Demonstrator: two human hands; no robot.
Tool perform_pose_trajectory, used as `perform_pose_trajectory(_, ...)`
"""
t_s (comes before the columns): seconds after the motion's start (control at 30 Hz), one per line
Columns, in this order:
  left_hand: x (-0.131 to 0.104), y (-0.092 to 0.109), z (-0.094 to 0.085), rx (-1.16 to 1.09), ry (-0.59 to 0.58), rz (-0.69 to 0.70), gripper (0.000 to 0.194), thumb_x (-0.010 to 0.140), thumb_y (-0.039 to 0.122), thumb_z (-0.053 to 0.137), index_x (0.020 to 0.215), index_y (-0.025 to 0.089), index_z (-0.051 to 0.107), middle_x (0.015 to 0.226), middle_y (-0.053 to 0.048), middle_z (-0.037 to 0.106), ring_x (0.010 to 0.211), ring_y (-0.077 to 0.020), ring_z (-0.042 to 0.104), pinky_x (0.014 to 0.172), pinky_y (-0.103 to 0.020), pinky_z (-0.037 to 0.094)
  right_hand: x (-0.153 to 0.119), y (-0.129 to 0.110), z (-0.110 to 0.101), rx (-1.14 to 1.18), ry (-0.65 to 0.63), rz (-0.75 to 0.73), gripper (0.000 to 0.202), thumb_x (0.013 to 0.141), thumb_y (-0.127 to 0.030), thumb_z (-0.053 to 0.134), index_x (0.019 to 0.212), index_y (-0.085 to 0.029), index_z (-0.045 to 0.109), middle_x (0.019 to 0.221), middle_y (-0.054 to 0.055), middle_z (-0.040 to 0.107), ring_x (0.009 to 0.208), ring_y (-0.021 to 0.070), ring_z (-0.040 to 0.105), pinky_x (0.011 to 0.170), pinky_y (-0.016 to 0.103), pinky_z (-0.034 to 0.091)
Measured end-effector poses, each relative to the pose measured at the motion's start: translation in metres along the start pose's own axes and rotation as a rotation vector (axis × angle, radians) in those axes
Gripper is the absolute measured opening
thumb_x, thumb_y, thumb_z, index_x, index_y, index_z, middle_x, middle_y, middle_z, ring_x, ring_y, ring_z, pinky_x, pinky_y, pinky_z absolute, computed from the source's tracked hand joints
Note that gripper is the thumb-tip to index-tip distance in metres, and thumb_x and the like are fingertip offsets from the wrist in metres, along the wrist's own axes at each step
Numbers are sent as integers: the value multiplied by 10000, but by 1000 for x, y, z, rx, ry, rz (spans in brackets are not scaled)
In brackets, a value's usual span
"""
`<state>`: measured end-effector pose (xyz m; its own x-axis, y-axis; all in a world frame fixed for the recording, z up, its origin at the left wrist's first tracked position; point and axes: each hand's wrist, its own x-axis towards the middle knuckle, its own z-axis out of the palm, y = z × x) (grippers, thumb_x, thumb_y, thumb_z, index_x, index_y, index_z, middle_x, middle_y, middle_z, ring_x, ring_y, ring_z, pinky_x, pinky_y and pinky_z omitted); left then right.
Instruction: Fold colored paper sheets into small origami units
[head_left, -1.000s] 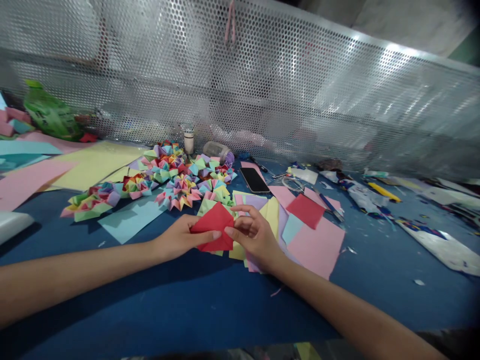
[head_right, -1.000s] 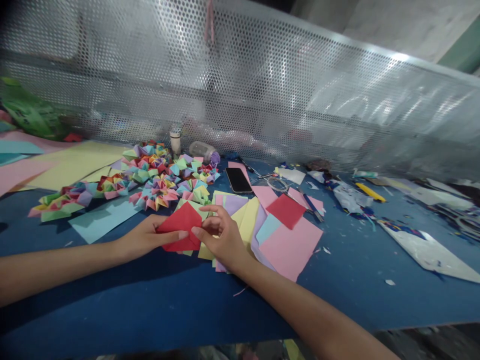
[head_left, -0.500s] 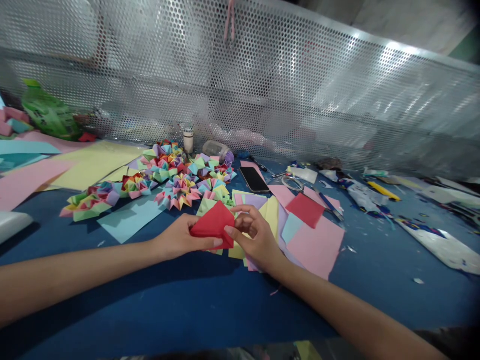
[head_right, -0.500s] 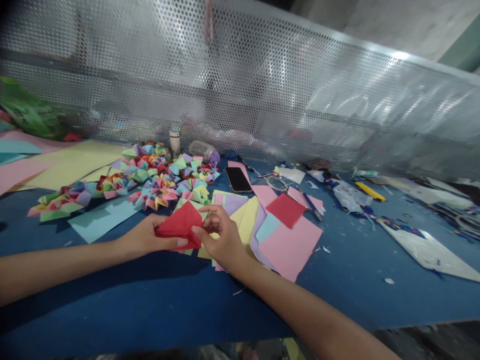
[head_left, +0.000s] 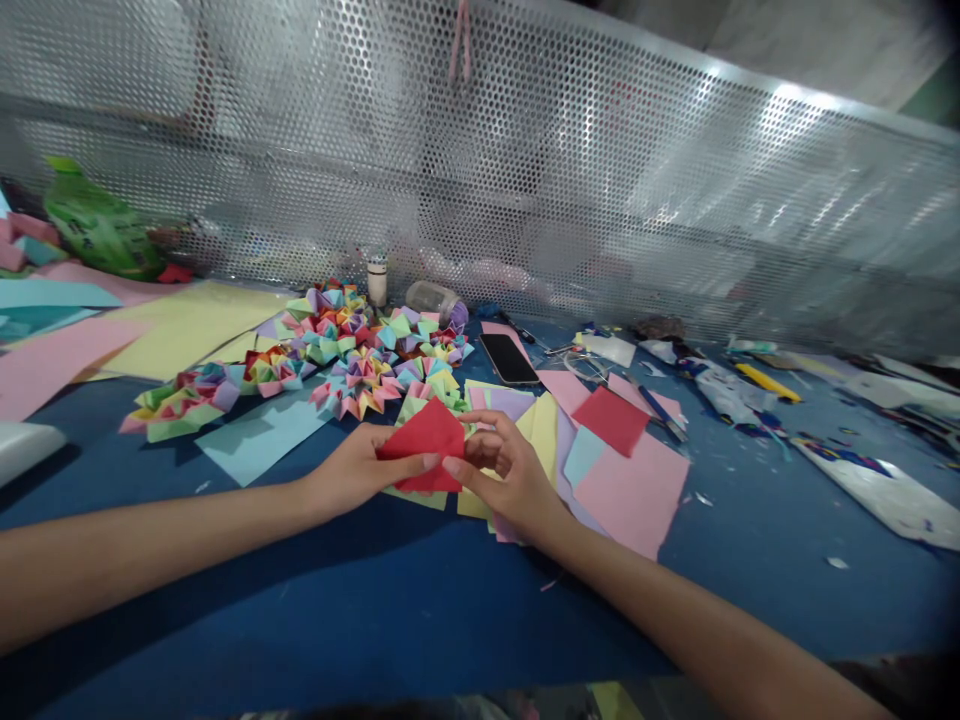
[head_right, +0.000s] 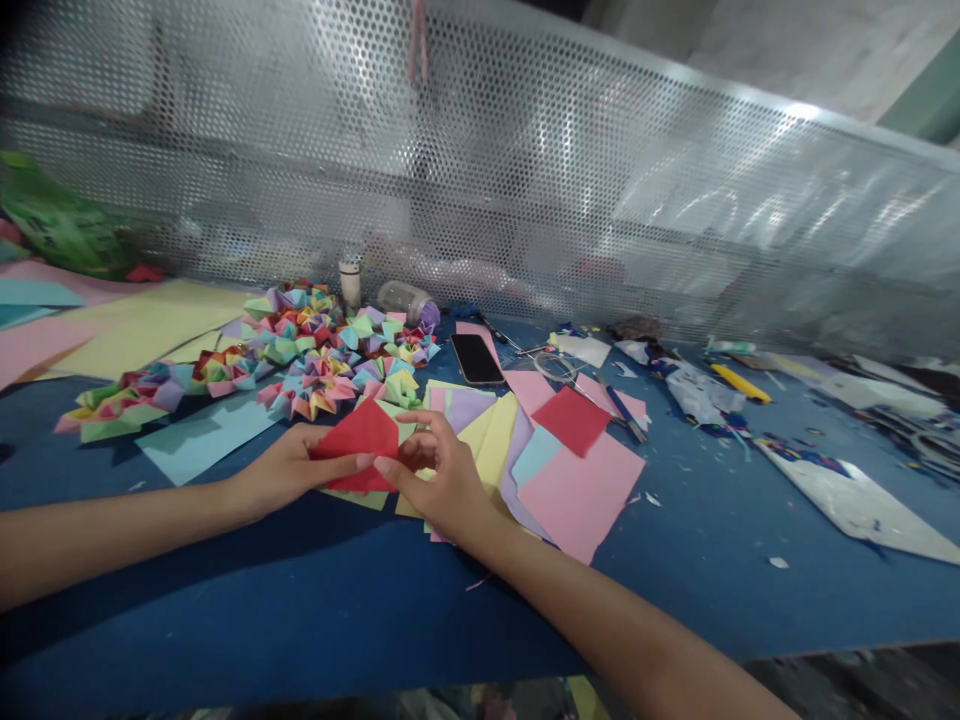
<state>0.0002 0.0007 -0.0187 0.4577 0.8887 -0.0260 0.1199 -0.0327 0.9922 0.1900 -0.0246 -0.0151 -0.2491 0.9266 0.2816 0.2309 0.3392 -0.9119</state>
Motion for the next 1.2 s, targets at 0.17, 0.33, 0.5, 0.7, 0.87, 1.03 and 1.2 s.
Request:
perform_pose_trajectory(0.17, 0, 0, 0, 13, 61, 2, 319, 706, 422, 677, 746, 105, 682, 662, -11, 645, 572, -113, 547, 540, -197, 411, 1, 0, 0, -48, -57, 47, 429, 748, -330, 662, 1090, -207, 434, 618, -56, 549, 573, 115, 561, 591, 253, 472)
perform_pose_trajectory(0.33, -3, 4, 0, 44, 44, 32, 285, 716, 398, 670, 755, 116, 685, 691, -12, 672, 598, -127, 584, 556, -201, 436, 0, -3, 0, -24, -62, 62, 377, 725, -373, 683, 1000, -198, 493, 598, -57, 530, 564, 110, 548, 569, 241, 461)
perform_pose_trajectory(0.5, -5, 5, -1, 86, -141, 11, 282, 752, 387, 642, 706, 114, 695, 643, -36, 692, 582, -140, 610, 550, -203, 445, 1, 1, 1, 73, -2, 63, 276, 807, -445, 576, 753, -178, 530, 594, -21, 576, 515, 101, 554, 523, 231, 451)
perform_pose_trajectory(0.7, -4, 6, 1, 18, -30, -44, 266, 697, 376, 690, 731, 112, 692, 648, -13, 684, 589, -144, 612, 565, -216, 462, 2, -1, 1, 23, -14, 95, 312, 726, -449, 668, 748, -182, 509, 642, -13, 599, 583, 122, 579, 559, 242, 461)
perform_pose_trajectory(0.87, -4, 4, 0, 34, 24, -34, 309, 679, 406, 698, 719, 101, 677, 632, -5, 651, 556, -120, 562, 508, -191, 406, 1, -2, 0, -21, -96, 118, 315, 732, -435, 664, 846, -187, 507, 663, -16, 597, 615, 131, 584, 580, 256, 474)
perform_pose_trajectory(1.03, -3, 3, 0, 43, -14, -26, 320, 690, 428, 682, 747, 113, 682, 676, -17, 668, 584, -134, 575, 537, -203, 425, 0, -1, 0, -35, -120, 156, 347, 703, -409, 700, 903, -196, 513, 654, -27, 606, 570, 124, 580, 547, 246, 473)
perform_pose_trajectory(1.2, -3, -2, -1, 135, -157, -21, 311, 724, 414, 654, 749, 105, 680, 625, -12, 642, 568, -130, 557, 526, -196, 403, 1, 1, -1, -16, 13, 59, 278, 769, -364, 639, 972, -204, 535, 768, 6, 633, 702, 139, 615, 633, 261, 490)
